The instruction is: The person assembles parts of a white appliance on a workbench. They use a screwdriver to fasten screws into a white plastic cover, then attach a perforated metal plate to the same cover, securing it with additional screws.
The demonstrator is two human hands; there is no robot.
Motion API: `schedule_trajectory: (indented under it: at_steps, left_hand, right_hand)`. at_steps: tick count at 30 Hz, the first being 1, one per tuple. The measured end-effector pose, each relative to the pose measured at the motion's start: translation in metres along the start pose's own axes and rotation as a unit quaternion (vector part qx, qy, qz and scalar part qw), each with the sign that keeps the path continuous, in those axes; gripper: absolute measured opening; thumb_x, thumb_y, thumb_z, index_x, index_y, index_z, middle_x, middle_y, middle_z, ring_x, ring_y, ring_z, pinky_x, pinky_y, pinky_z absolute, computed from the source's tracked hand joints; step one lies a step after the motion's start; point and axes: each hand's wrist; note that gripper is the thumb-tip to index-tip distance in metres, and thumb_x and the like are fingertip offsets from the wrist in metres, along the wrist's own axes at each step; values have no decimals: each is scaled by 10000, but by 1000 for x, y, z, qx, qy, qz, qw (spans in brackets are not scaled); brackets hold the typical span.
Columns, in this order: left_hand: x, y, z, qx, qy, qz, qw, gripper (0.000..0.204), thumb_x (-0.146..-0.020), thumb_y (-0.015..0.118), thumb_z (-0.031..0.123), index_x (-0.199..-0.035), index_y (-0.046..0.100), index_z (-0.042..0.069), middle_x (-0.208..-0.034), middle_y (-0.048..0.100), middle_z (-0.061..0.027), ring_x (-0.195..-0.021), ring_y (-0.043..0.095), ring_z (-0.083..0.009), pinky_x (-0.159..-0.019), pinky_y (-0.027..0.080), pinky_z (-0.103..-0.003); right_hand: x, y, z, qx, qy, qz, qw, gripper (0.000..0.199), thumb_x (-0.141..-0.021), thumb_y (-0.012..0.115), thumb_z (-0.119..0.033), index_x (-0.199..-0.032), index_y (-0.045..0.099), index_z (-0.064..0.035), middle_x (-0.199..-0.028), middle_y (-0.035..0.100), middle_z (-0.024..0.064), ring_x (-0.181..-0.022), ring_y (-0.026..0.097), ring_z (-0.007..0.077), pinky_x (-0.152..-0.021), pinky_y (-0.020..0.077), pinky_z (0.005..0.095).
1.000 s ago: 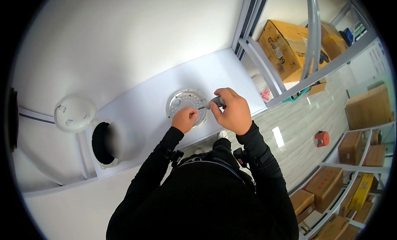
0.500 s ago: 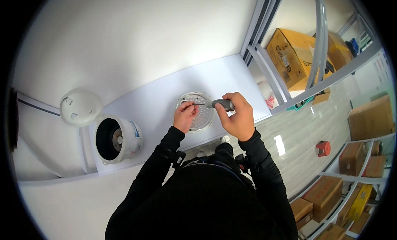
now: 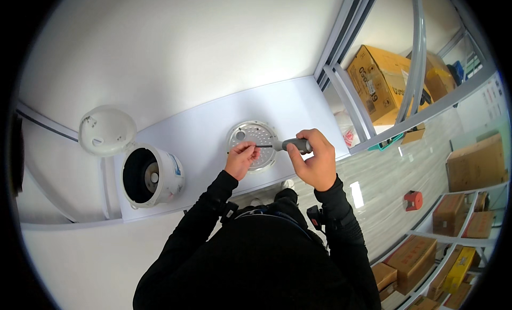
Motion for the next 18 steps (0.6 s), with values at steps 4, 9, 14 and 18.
schedule_trajectory:
  at_steps: [4,9,14,18]
  left_hand:
    - [6,1,-5,23,-4,-34,999,195,-1083,655,80,-1259,694,6,-1146,753,-153,-996,713,-226,-924,577,-378]
    - [10,5,-3,66,-12,-55,996,176,-1091,651,81,-1245,694,10,-1116,753,-121,-985,699,-210,-932,576,-370]
    - [9,6,-3,94,-14,-78,992,168,-1099,645,89,-1239,693,10,-1091,739,-101,-971,674,-193,-923,564,-362]
    - [12,13,-3,79,-12,-78,994,148,-1103,632,77,-1223,690,13,-1066,721,-86,-945,668,-179,-911,560,-343]
  right_hand:
    - [5,-5,0,-5,-16,9,1000,256,-867,837,-71,-1045,668,3,-863,695,135,-697,683,225,-654,538,323]
    - [8,-11,-1,-5,-36,8,999,240,-869,821,-63,-1042,668,3,-882,696,146,-734,693,260,-689,544,334]
    - [8,-13,-5,-9,-67,4,998,243,-864,816,-62,-1042,664,4,-908,692,157,-763,689,291,-710,547,351]
    - [10,-16,-6,-13,-92,-2,996,254,-855,815,-52,-1043,655,7,-921,686,164,-769,680,313,-707,543,358]
Point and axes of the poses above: each hand's wrist, its own x-axis away from the middle knuckle, its own y-axis out of the palm, z = x × y
